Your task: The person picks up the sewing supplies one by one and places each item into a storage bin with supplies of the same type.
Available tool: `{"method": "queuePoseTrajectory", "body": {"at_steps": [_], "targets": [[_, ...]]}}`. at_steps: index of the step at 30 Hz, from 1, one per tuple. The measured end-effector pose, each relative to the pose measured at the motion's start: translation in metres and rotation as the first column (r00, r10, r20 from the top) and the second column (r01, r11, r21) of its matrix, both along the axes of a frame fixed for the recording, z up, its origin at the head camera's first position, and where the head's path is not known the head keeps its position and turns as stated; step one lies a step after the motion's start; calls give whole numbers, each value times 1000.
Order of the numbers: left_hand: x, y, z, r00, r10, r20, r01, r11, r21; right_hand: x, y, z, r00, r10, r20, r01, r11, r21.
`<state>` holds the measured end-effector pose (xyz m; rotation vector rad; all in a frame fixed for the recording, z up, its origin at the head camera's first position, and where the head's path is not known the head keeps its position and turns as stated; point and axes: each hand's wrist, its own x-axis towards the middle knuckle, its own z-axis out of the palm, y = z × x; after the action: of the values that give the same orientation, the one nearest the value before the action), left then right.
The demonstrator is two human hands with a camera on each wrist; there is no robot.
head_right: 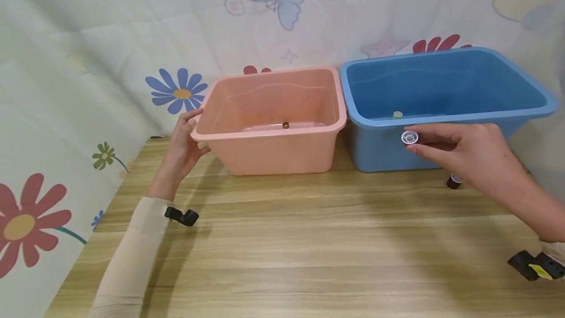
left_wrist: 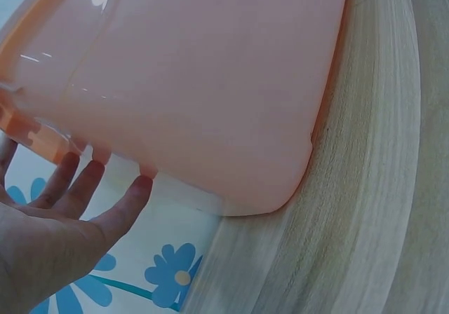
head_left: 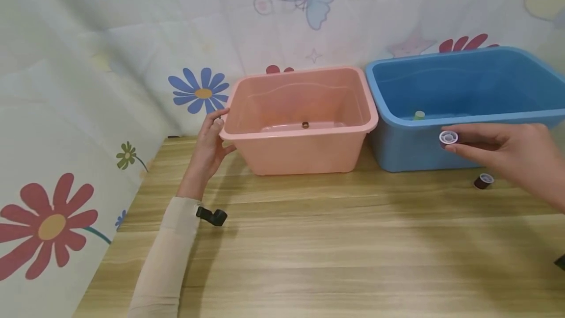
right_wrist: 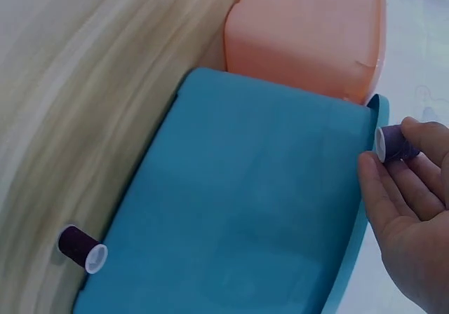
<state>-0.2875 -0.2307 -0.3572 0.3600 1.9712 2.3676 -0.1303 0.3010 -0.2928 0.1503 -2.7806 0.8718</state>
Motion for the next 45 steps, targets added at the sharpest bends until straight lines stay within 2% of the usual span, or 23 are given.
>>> {"method": "queuePoseTrajectory", "body": {"at_steps": [7,17,30,33,38,45], "targets": [[-2,-1,2,1000,0,-19,0,1000,3,-5,3,12,1000,-21,10,21,1000,4],[0,-3,2,1000,3,-5,-3,1000,26,-14,6,31,998,-7,-57,8,1000,29],[-1,0,-1,1000,2,0,-2,1000,20,-35,8,56,1000,-21,-13,22,1000,22],[0,1,-1,1000,-1,-5,1,1000,12,-40,8,61,1000,-17,-18,17,999,51],[-1,0,-1,1000,5,-6,-5,1000,11,-50,7,67,1000,-10,-29,13,994,110],[0,1,-2,1000,7,-5,-7,1000,5,-62,10,71,1000,-14,-2,14,994,106]]}}
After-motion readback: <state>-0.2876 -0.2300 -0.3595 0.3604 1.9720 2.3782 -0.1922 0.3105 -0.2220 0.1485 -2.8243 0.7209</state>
